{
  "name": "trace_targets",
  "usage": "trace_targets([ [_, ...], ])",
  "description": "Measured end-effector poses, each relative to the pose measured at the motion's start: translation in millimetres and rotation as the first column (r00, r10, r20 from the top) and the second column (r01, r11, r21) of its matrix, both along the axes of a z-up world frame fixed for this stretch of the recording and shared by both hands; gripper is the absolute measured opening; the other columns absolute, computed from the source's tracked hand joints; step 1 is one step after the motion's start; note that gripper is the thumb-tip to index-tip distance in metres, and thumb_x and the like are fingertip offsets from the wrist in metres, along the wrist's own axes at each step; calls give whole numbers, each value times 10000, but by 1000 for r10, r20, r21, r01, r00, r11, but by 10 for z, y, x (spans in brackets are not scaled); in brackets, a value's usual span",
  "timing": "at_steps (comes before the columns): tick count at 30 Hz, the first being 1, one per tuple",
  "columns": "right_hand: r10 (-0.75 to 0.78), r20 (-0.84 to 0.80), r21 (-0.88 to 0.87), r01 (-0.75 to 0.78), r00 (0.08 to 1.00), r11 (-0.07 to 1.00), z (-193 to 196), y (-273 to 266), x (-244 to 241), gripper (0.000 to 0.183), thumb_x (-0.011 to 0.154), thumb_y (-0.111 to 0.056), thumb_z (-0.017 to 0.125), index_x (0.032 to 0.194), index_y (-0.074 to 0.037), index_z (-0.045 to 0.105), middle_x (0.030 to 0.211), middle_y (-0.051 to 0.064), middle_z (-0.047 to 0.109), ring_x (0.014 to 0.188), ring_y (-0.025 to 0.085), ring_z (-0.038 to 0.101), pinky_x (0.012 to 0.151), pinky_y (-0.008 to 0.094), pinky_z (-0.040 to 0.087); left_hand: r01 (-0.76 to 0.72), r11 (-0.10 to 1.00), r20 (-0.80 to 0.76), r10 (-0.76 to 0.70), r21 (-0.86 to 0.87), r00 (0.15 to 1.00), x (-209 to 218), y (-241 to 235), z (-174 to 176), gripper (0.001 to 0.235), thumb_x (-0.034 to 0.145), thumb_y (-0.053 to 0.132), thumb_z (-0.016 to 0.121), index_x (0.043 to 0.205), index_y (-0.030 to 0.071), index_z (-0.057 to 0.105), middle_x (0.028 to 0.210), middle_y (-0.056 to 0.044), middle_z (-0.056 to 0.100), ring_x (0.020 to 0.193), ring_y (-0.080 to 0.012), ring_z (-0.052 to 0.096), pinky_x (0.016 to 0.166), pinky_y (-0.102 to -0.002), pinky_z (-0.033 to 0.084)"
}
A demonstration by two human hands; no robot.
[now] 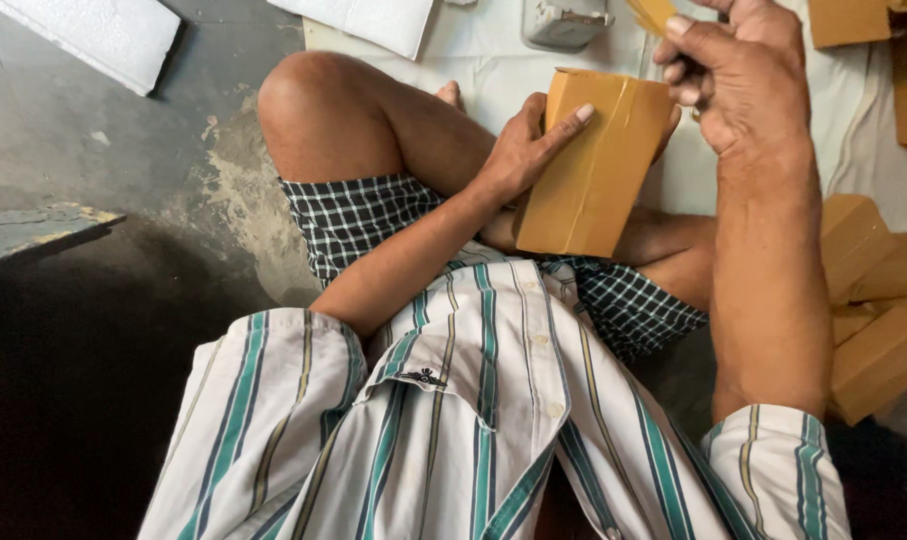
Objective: The person sits on the floor and packs a small electronic device into a cardboard box. They place white foam padding inside, insert the device, close the box, and seal it with packing tape using a handheld dispenser.
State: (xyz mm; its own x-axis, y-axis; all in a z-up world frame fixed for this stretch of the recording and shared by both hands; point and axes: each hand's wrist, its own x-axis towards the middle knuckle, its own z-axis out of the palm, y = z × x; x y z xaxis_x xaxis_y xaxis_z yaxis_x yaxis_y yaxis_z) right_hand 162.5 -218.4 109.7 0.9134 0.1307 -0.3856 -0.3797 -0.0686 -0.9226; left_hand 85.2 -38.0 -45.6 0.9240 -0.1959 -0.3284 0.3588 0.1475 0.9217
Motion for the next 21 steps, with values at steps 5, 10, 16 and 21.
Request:
trace_targets([
  [5, -21, 0, -121, 21, 1000, 992, -214, 0, -177, 371, 1043, -7, 710, 1353, 34, 510, 899, 128, 709, 669, 108, 630, 498, 198, 424, 26, 999, -68, -24, 20, 997, -32, 17, -64, 784, 859, 696, 605, 1130, -39, 582, 925, -226, 760, 829, -270, 793, 728, -367, 652],
  [10, -43, 22, -184, 46, 999, 982, -436, -13, -399, 392, 1029, -10, 701, 1352, 39, 485, 896, 137, 716, 646, 93, 619, 474, 198, 412, 69, 994, -91, -61, 88, 994, -111, 15, -71, 791, 862, 708, 581, 1097, -47, 547, 911, -248, 738, 813, -293, 795, 711, -387, 662],
  [16, -29, 10, -248, 31, 1000, 968, -528, 26, -541, 326, 1028, -32, 703, 1269, 14, 489, 899, 137, 732, 631, 78, 602, 455, 190, 378, 107, 990, -112, -96, 93, 989, -258, 9, -60, 753, 849, 711, 577, 1069, -7, 529, 910, -271, 723, 801, -309, 789, 692, -410, 670],
  [21, -49, 22, -281, 54, 999, 958, -596, 106, -599, 295, 1021, -41, 713, 1212, 4, 493, 889, 131, 740, 604, 71, 590, 441, 185, 371, 76, 993, -127, -64, 88, 990, -299, 31, -61, 741, 855, 682, 596, 1072, -24, 539, 906, -273, 725, 794, -312, 789, 682, -412, 670],
])
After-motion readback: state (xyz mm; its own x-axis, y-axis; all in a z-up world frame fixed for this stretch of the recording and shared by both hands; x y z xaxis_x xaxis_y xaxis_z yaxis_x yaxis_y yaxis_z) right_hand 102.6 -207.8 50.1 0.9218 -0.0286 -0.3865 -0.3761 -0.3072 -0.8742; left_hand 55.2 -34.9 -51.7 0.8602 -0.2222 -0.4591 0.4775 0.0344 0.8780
